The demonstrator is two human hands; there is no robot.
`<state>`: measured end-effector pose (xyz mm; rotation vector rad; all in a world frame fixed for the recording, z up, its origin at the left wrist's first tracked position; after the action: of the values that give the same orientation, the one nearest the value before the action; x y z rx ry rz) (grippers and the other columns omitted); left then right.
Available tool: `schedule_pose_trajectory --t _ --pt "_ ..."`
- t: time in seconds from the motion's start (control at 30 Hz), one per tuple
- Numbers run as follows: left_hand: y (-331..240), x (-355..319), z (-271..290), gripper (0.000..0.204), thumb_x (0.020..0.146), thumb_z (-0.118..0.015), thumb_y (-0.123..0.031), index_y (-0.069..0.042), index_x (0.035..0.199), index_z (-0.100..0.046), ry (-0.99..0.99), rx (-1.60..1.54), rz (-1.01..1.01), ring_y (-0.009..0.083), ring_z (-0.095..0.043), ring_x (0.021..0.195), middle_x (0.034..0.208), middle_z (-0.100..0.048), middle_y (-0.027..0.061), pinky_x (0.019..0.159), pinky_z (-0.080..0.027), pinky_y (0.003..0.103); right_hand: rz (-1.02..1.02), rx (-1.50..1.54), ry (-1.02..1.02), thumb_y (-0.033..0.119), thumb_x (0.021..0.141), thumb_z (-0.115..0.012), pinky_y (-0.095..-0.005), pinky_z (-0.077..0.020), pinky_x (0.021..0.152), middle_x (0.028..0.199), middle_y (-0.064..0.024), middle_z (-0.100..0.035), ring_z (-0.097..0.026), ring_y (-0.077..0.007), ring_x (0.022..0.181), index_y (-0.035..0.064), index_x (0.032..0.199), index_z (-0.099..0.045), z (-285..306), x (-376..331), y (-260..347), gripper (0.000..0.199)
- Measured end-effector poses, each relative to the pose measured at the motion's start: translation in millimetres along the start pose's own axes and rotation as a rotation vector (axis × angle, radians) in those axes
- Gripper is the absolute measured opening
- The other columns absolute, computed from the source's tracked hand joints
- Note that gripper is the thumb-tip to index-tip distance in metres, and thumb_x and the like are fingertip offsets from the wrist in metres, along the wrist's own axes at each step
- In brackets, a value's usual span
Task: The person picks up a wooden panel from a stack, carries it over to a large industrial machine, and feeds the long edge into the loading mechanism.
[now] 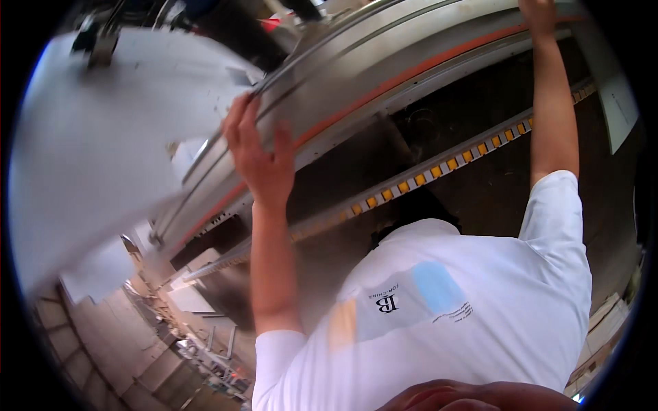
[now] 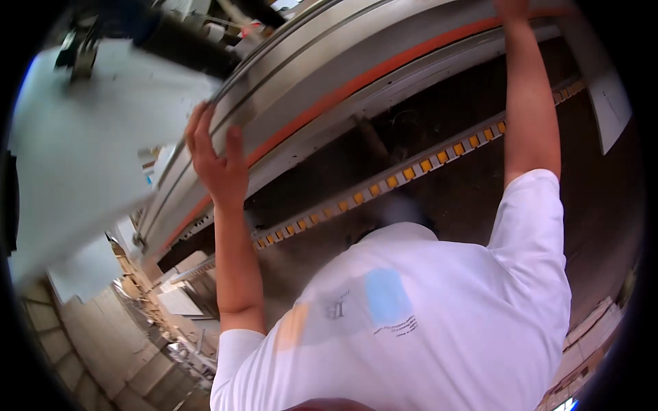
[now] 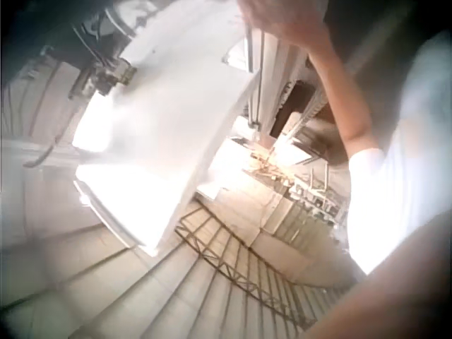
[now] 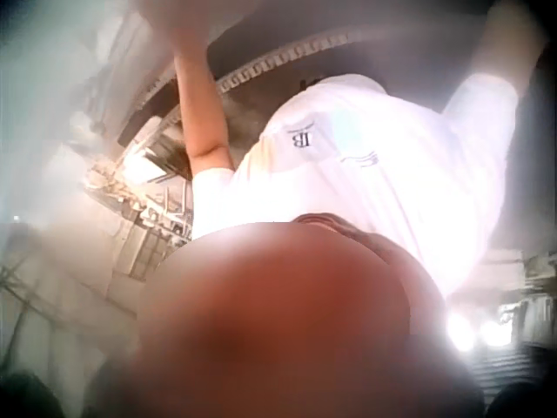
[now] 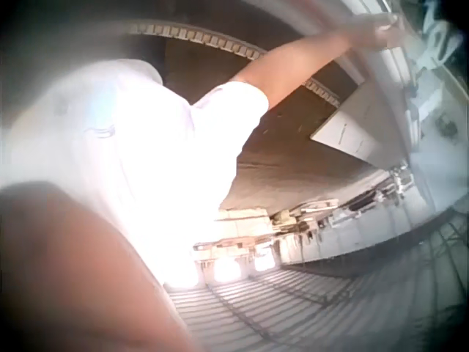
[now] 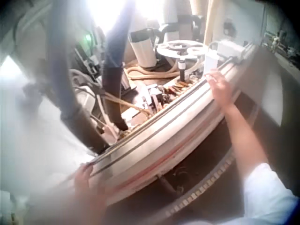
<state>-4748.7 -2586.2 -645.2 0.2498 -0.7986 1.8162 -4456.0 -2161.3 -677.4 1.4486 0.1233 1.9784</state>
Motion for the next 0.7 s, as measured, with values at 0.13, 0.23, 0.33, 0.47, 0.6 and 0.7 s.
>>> schedule_pose_trajectory --t 0.13,0.23,0.33,0.47,0.6,0.7 --pt "-41 -63 119 0.041 0.088 -0.070 -0.015 0.004 0.123 -0.060 0.048 -0.222 -0.076 0.0269 -0.064 0.110 0.117 -0.065 0.0186 0.097 -0.048 0.038 -0.207 0.173 0.315 0.036 0.102 -0.049 -0.0351 -0.0464 0.091 0.114 -0.0118 -0.065 -0.061 -0.0194 0.105 0.0026 0.114 -0.065 32 -103 72 0.039" --pt "-60 -122 242 0.042 0.088 -0.071 -0.018 0.005 0.120 -0.060 -0.186 -0.305 -0.233 0.0274 -0.064 0.108 0.114 -0.065 0.0194 0.095 -0.049 0.038 -0.300 0.671 0.349 0.027 0.100 -0.057 -0.0315 -0.0479 0.075 0.081 -0.0064 -0.064 -0.058 -0.0152 0.077 0.0004 0.083 -0.065 47 -243 193 0.032" --pt "-80 -190 353 0.040 0.088 -0.071 -0.019 0.005 0.119 -0.060 -0.273 -0.207 -0.366 0.0272 -0.064 0.106 0.113 -0.065 0.0189 0.094 -0.049 0.038 -0.467 0.469 0.741 0.027 0.097 -0.060 -0.0316 -0.0481 0.068 0.074 -0.0091 -0.064 -0.058 -0.0156 0.070 0.0012 0.080 -0.065 79 -376 286 0.031" --pt "-123 -293 469 0.039 0.089 -0.070 -0.019 0.004 0.118 -0.060 -0.332 0.049 -0.409 0.0269 -0.064 0.104 0.111 -0.065 0.0183 0.092 -0.049 0.038 -0.296 0.332 1.177 0.030 0.094 -0.062 -0.0347 -0.0463 0.061 0.064 -0.0118 -0.061 -0.059 -0.0186 0.061 0.0010 0.075 -0.067 89 -478 348 0.035" --pt "-141 -394 554 0.038 0.089 -0.070 -0.019 0.004 0.117 -0.060 -0.352 0.238 -0.379 0.0266 -0.063 0.102 0.109 -0.065 0.0176 0.091 -0.050 0.038 0.020 0.234 1.369 0.037 0.092 -0.063 -0.0417 -0.0443 0.058 0.066 -0.0200 -0.059 -0.059 -0.0294 0.059 -0.0011 0.075 -0.064 84 -571 357 0.042" --pt "-151 -448 592 0.037 0.090 -0.069 -0.020 0.004 0.116 -0.060 -0.360 0.371 -0.296 0.0264 -0.063 0.101 0.108 -0.065 0.0172 0.090 -0.050 0.038 0.172 0.214 1.546 0.039 0.092 -0.061 -0.0449 -0.0441 0.058 0.068 -0.0222 -0.060 -0.060 -0.0352 0.061 -0.0018 0.074 -0.062 76 -579 381 0.045"
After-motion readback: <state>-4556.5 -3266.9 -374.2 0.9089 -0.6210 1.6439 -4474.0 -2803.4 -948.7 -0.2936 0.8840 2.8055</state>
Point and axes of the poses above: each hand's wrist, its own x-axis towards the middle knuckle, its own z-axis out of the back of the hand, y = z × x, the point moved 1 cm from there along x, towards the middle knuckle
